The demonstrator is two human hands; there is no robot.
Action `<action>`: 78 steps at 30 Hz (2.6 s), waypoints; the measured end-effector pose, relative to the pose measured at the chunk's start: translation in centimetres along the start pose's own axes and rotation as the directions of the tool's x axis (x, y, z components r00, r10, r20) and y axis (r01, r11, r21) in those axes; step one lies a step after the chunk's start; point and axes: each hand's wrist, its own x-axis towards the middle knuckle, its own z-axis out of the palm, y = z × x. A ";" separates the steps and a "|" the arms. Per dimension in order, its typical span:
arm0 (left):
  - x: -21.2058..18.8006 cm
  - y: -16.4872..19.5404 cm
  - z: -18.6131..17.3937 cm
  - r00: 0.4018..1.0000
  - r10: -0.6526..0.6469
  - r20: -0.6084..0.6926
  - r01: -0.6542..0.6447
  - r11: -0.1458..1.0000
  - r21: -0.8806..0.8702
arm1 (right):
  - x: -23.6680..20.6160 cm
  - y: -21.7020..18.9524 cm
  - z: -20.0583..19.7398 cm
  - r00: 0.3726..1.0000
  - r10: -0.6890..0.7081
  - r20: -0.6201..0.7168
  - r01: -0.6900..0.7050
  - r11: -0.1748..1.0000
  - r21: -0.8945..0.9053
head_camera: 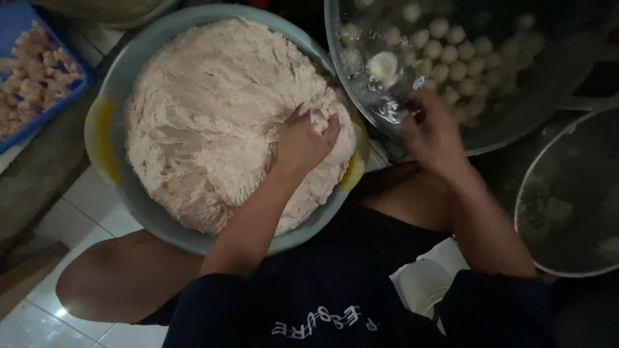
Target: The person sits on the floor beside a large basin of pale meat paste and repeatedly scoops portions with a spoon, shaping and releasing balls of paste into a wide pan of water where finished balls accumulate. A tray of chopped meat pieces sits nearby.
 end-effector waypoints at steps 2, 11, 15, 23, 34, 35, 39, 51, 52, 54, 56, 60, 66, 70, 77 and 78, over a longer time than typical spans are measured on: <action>0.0 0.0 0.1 0.993 -0.116 0.035 0.119 0.989 -0.085 | -1.8 -1.8 0.8 0.948 0.191 0.255 -0.271 0.903 0.332; 0.4 -0.6 0.8 0.942 -0.289 0.169 0.278 0.957 0.086 | -4.1 -6.1 2.6 0.955 -0.194 0.227 0.131 0.955 0.266; 0.9 0.6 -0.2 0.907 -0.377 0.190 0.325 0.911 0.254 | -3.2 -4.1 2.0 0.920 0.116 0.375 -0.230 0.934 0.275; -0.4 2.8 -1.0 0.997 -0.076 -0.017 0.078 0.962 0.263 | 1.1 0.5 0.0 0.998 -0.070 -0.006 0.067 0.966 -0.249; -1.4 -1.3 1.5 0.986 -0.162 0.038 0.162 0.987 -0.007 | -4.0 -5.2 2.1 0.962 -0.155 0.223 0.129 0.983 0.128; -1.3 -1.4 1.7 0.977 -0.201 0.071 0.199 0.980 0.032 | -4.1 -5.6 2.3 0.963 -0.152 0.225 0.132 0.986 0.099; -0.4 -0.6 1.2 0.923 -0.352 0.154 0.337 0.935 0.113 | -3.7 -5.3 1.9 0.901 0.072 0.428 -0.179 0.960 0.215; -1.3 2.2 -0.3 1.000 -0.018 -0.018 0.022 0.968 0.249 | 1.7 2.2 -0.3 0.987 -0.161 -0.017 0.150 0.952 -0.266; -1.4 1.6 -0.2 0.992 -0.122 0.029 0.113 0.970 0.213 | 1.4 2.1 -0.4 0.973 -0.228 -0.044 0.207 0.938 -0.278; -1.6 0.5 0.0 0.940 -0.312 0.140 0.291 0.945 0.149 | 0.1 1.1 -0.3 0.976 -0.218 -0.007 0.214 0.966 -0.146; -2.0 -0.2 0.4 0.985 -0.138 0.100 0.129 0.988 0.088 | -1.9 -0.6 0.5 0.986 -0.085 0.144 0.066 0.989 0.132; -2.2 -1.3 1.6 0.999 -0.014 -0.034 0.015 0.999 0.040 | -4.2 -4.0 2.1 0.961 -0.113 0.251 0.081 0.987 0.136; -1.7 -0.6 1.5 0.941 -0.327 0.089 0.318 0.942 0.104 | -4.3 -5.2 2.3 0.883 0.103 0.458 -0.261 0.919 0.297; 0.2 0.4 -1.2 0.971 -0.175 0.163 0.130 0.958 0.254 | -2.9 -2.9 1.4 0.967 -0.093 0.238 0.017 0.953 0.302; 0.0 1.9 -2.2 0.968 -0.092 0.236 0.012 0.948 0.318 | 2.5 1.4 0.2 0.982 -0.172 -0.083 0.128 0.915 -0.382; -0.2 2.0 -1.7 0.955 -0.157 0.251 0.064 0.937 0.343 | 2.6 1.6 0.1 0.984 -0.156 -0.081 0.110 0.907 -0.406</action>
